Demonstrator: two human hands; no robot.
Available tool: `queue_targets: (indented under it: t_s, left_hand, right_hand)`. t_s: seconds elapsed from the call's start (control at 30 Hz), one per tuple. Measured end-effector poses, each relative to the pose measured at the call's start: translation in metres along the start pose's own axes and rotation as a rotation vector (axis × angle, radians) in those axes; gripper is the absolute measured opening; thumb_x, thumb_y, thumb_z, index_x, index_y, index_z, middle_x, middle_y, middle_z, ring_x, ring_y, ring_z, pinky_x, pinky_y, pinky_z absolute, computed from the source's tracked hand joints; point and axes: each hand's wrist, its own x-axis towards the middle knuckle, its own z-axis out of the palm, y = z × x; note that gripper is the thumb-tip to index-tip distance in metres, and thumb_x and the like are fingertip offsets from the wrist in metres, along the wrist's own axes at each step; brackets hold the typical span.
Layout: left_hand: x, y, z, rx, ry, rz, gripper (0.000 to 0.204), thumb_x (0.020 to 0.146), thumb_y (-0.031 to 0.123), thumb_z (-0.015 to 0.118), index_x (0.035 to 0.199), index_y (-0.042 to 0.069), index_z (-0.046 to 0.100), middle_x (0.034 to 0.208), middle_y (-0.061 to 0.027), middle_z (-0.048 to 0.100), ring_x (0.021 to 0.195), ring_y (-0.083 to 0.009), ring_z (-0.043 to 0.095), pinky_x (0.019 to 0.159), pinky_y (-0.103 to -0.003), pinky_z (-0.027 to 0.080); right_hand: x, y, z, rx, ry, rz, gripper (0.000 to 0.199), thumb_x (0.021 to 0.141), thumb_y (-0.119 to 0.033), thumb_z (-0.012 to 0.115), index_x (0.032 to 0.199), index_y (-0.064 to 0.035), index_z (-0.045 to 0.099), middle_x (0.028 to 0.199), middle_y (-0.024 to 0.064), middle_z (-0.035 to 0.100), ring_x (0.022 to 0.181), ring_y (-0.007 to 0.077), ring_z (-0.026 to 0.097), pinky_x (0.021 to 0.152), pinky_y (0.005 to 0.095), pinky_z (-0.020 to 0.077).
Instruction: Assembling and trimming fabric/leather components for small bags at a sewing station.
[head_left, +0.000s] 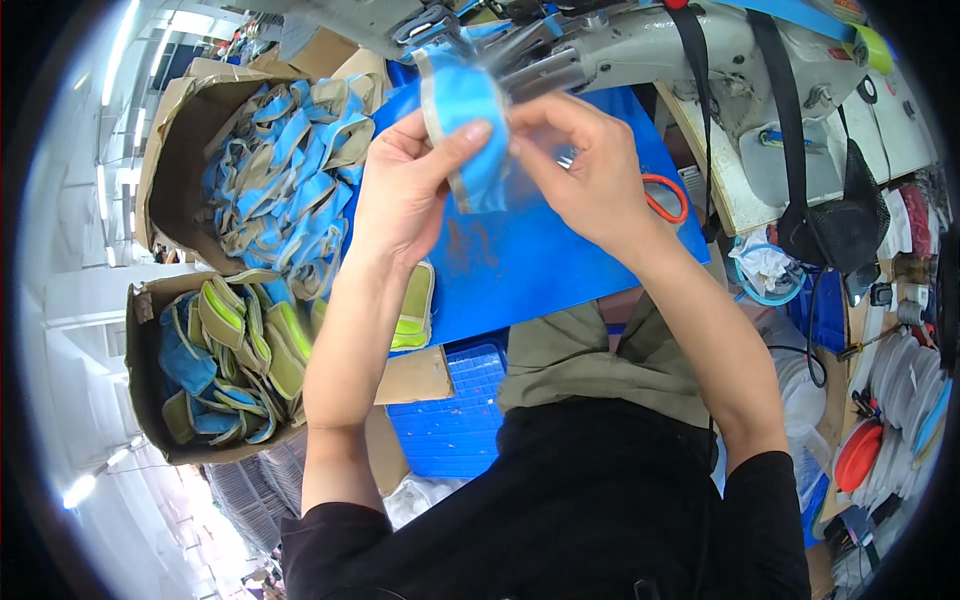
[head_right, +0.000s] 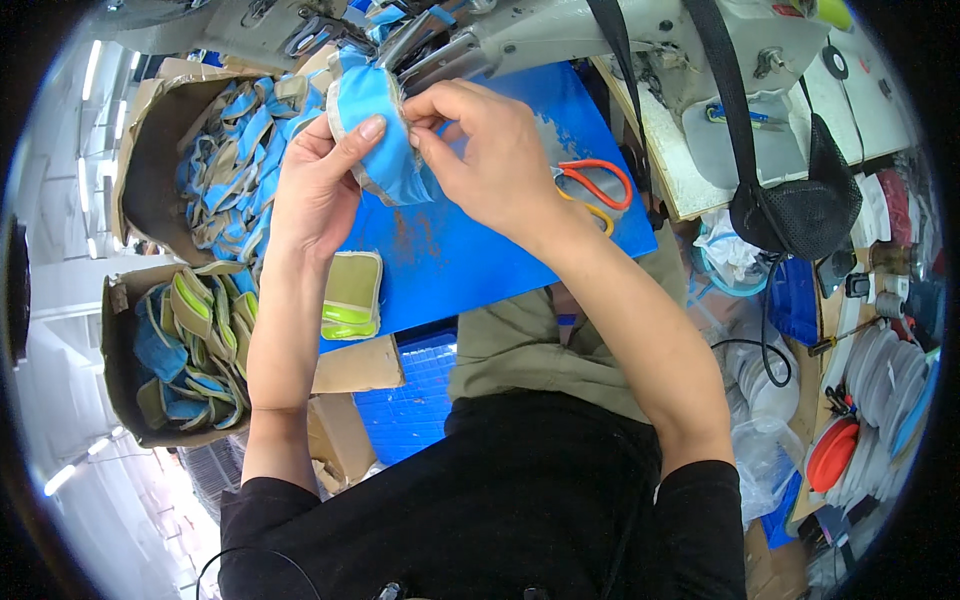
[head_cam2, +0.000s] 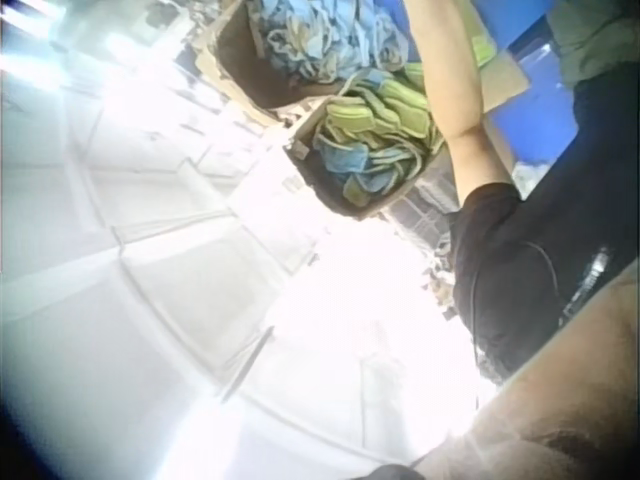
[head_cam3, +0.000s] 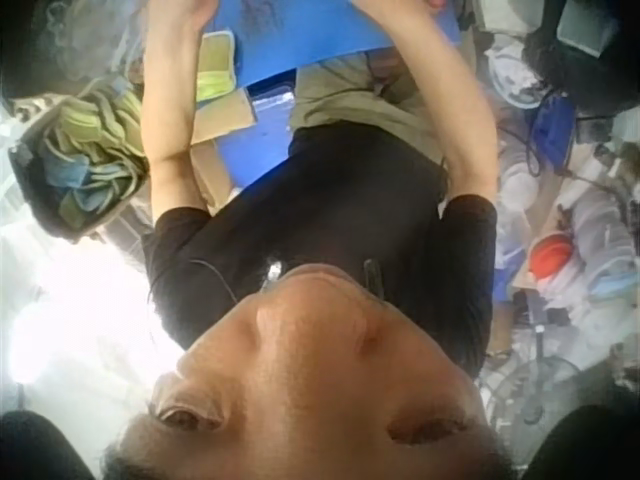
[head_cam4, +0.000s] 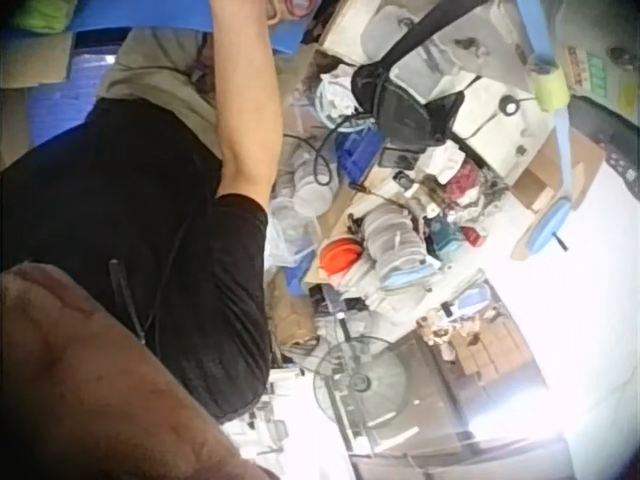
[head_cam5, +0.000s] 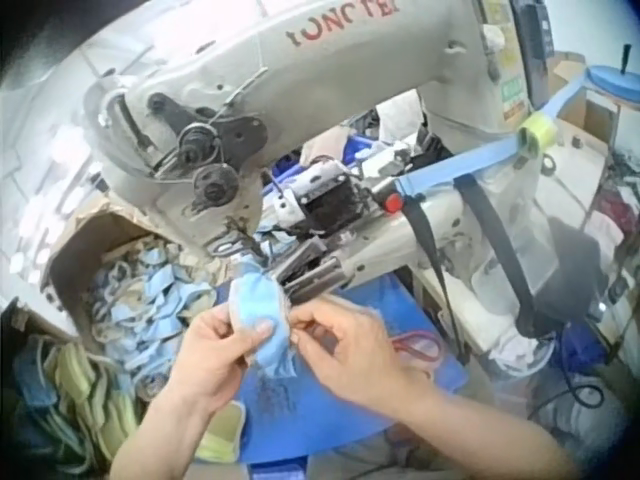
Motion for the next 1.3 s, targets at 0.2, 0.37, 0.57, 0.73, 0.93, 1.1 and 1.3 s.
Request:
queue_targets:
  t_s: [0.2, 0.37, 0.57, 0.73, 0.93, 1.1, 1.3]
  left_hand:
    - [0.001, -0.002, 0.002, -0.02, 0.002, 0.02, 0.032, 0.09, 0.007, 0.082, 0.119, 0.002, 0.071, 0.105, -0.0064, 0.078, 0.09, -0.0116, 0.072, 0.082, -0.028, 0.058]
    - [-0.001, -0.001, 0.008, -0.087, 0.01, 0.007, 0.031, 0.09, 0.003, 0.079, 0.119, 0.0, 0.069, 0.106, -0.0081, 0.077, 0.09, -0.0118, 0.073, 0.08, -0.027, 0.058]
    - [0.015, 0.004, 0.005, -0.102, -0.001, 0.021, 0.028, 0.091, 0.001, 0.078, 0.117, 0.0, 0.069, 0.106, -0.0084, 0.077, 0.091, -0.0114, 0.073, 0.081, -0.026, 0.058]
    - [0.02, -0.001, -0.001, -0.031, 0.021, 0.069, 0.027, 0.091, 0.003, 0.078, 0.116, 0.0, 0.069, 0.105, -0.0079, 0.077, 0.09, -0.0112, 0.072, 0.081, -0.027, 0.058]
    - [0.023, -0.003, -0.006, 0.248, 0.052, 0.246, 0.026, 0.089, 0.003, 0.081, 0.113, 0.0, 0.072, 0.102, -0.0073, 0.077, 0.087, -0.0101, 0.071, 0.08, -0.026, 0.058]
    - [0.026, -0.006, -0.009, 0.266, 0.008, 0.265, 0.031, 0.085, 0.006, 0.086, 0.113, 0.001, 0.073, 0.101, -0.0057, 0.077, 0.089, -0.01, 0.07, 0.082, -0.026, 0.055]
    - [0.029, -0.009, -0.008, 0.236, 0.005, 0.263, 0.037, 0.084, 0.005, 0.087, 0.116, 0.002, 0.069, 0.104, -0.0072, 0.077, 0.092, -0.0113, 0.072, 0.085, -0.027, 0.057]
  right_hand:
    - [-0.001, 0.003, -0.001, -0.013, 0.003, 0.023, 0.016, 0.087, 0.001, 0.071, 0.102, -0.001, 0.071, 0.093, 0.0115, 0.072, 0.085, 0.0229, 0.072, 0.074, 0.0326, 0.0564]
    - [-0.001, -0.002, -0.004, -0.08, -0.019, 0.05, 0.016, 0.085, 0.004, 0.07, 0.1, -0.0013, 0.07, 0.091, 0.0111, 0.072, 0.084, 0.0229, 0.072, 0.074, 0.034, 0.0561]
    - [0.01, -0.001, 0.01, 0.002, 0.093, 0.123, 0.015, 0.087, 0.002, 0.073, 0.101, -0.002, 0.073, 0.094, 0.0108, 0.075, 0.083, 0.0193, 0.075, 0.074, 0.0304, 0.0574]
    - [0.007, -0.001, 0.021, 0.046, 0.188, 0.201, 0.016, 0.089, -0.001, 0.074, 0.105, -0.0015, 0.076, 0.094, 0.0103, 0.077, 0.081, 0.0177, 0.076, 0.074, 0.0298, 0.059]
    - [-0.004, 0.009, 0.03, 0.14, 0.255, 0.168, 0.015, 0.09, -0.003, 0.075, 0.105, -0.0008, 0.075, 0.097, 0.0108, 0.076, 0.083, 0.0179, 0.075, 0.073, 0.0301, 0.059]
    - [-0.015, 0.027, 0.039, 0.108, 0.281, 0.112, 0.019, 0.086, -0.005, 0.08, 0.104, -0.0011, 0.074, 0.099, 0.0108, 0.075, 0.086, 0.0174, 0.074, 0.071, 0.0296, 0.0589]
    - [-0.021, 0.035, 0.05, 0.205, 0.292, 0.283, 0.022, 0.085, -0.005, 0.083, 0.102, -0.001, 0.071, 0.095, 0.007, 0.073, 0.084, 0.0134, 0.071, 0.073, 0.0267, 0.0566]
